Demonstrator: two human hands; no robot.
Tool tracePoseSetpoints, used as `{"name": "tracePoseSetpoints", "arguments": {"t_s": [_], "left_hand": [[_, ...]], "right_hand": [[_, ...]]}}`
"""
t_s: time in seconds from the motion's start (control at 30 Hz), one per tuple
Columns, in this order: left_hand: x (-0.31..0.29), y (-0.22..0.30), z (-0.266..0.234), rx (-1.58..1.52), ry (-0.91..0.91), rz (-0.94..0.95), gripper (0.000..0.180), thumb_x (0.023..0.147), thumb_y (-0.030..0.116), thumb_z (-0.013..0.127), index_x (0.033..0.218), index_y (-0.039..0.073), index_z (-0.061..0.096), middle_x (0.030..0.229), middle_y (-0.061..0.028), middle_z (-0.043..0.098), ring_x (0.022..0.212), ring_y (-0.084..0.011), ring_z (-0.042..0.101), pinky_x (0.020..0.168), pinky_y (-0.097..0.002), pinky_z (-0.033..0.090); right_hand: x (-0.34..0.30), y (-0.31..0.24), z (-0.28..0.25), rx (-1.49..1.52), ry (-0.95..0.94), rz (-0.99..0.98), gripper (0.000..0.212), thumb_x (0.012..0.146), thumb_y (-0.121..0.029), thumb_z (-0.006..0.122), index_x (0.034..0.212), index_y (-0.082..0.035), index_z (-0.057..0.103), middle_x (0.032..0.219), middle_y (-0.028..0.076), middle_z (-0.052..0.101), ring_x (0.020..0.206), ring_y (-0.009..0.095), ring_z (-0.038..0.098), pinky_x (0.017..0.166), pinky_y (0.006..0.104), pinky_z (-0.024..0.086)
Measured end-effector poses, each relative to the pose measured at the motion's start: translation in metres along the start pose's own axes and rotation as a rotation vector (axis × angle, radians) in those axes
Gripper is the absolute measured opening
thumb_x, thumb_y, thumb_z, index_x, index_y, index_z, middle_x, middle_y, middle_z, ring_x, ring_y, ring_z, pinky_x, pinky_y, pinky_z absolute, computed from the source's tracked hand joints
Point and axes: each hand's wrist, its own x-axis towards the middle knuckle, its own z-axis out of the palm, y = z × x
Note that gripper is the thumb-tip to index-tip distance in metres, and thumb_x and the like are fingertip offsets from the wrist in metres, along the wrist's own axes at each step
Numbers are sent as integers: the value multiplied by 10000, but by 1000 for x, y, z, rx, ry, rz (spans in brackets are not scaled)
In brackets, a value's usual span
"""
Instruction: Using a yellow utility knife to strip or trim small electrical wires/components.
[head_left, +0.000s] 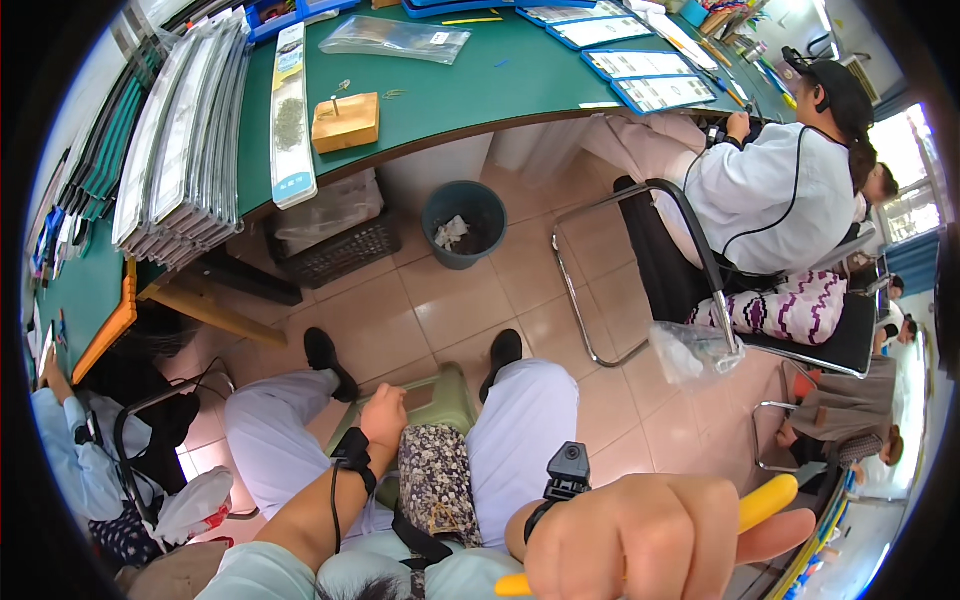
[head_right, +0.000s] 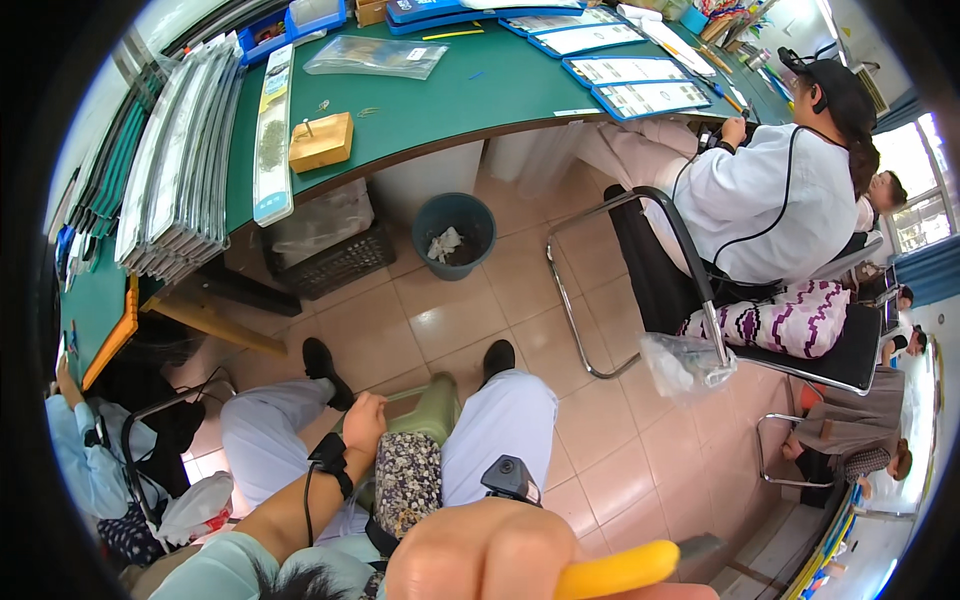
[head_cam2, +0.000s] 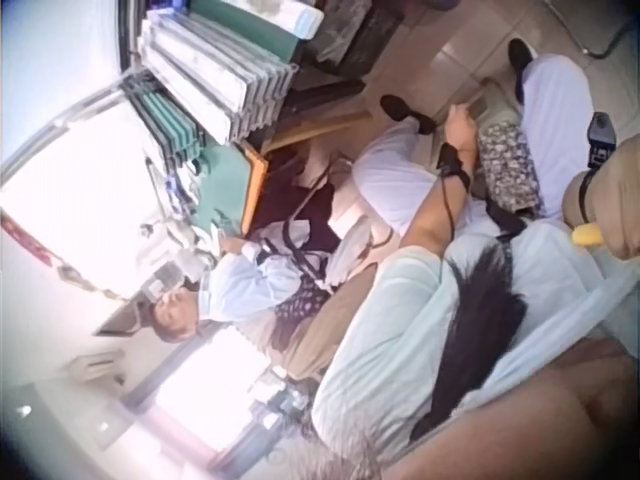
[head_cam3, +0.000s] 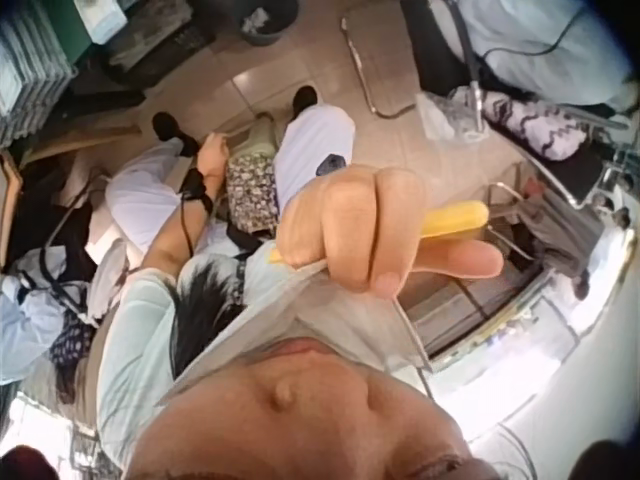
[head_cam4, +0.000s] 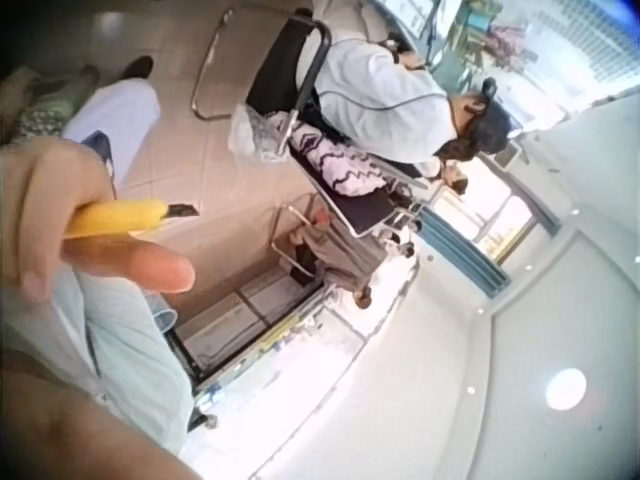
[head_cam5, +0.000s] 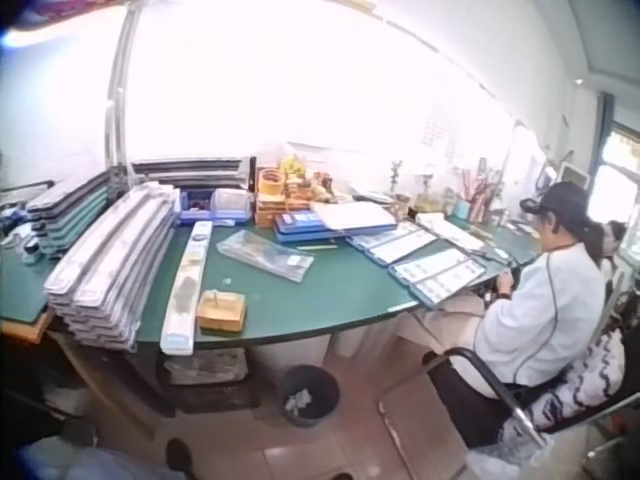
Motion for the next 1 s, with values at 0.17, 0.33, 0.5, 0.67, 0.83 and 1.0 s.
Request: {"name": "tracePoseSetpoints", "arguments": {"t_s": [0.17, 0.33, 0.5, 0.67, 0.83, 1.0], "left_hand": [[4, 8, 1, 11, 6, -7, 100, 778, 84, 548, 871, 87, 585, 850, -106, 540, 758, -333, 570, 654, -421, 473], [6, 9, 2, 20, 17, 10, 92, 781, 87, 546, 865, 87, 582, 842, -109, 535, 749, -335, 567, 648, -424, 467], [4, 5, 1, 11, 4, -10, 100, 787, 90, 539, 875, 83, 584, 847, -119, 535, 753, -340, 563, 657, -428, 465], [3, 5, 3, -13, 11, -2, 107, 785, 85, 535, 879, 82, 586, 845, -123, 532, 754, -343, 562, 655, -429, 465], [3, 6, -1, -15, 14, 2, 108, 779, 80, 536, 874, 81, 585, 837, -124, 527, 746, -345, 560, 644, -432, 464], [5, 4, 1, -33, 9, 33, 111, 778, 74, 533, 878, 78, 581, 826, -133, 516, 740, -352, 556, 641, -436, 463]], "right_hand": [[1, -25, 19, -68, 227, 96, 434, 901, -447, 494, 882, -13, 494, 766, 105, 495, 414, 125, 317, 375, 262, 279], [-1, -26, 26, -47, 101, -120, 287, 897, -274, 536, 922, 2, 465, 1008, 121, 466, 425, 146, 409, 361, 250, 300], [-13, -31, 14, -115, 93, -38, 281, 912, -373, 438, 1005, -108, 448, 911, 34, 457, 467, 141, 371, 406, 273, 284], [-36, -38, -20, -228, 478, 78, 586, 858, -614, 419, 1045, -64, 495, 876, 81, 440, 525, 132, 386, 449, 230, 296], [-87, -43, -83, -373, 796, 404, 546, 900, -577, 334, 1012, -71, 506, 801, 48, 473, 512, 85, 361, 430, 195, 263], [-145, -62, -133, -406, 1052, 552, 494, 944, -513, 287, 995, -70, 500, 775, 39, 492, 502, 75, 353, 419, 181, 259]]}}
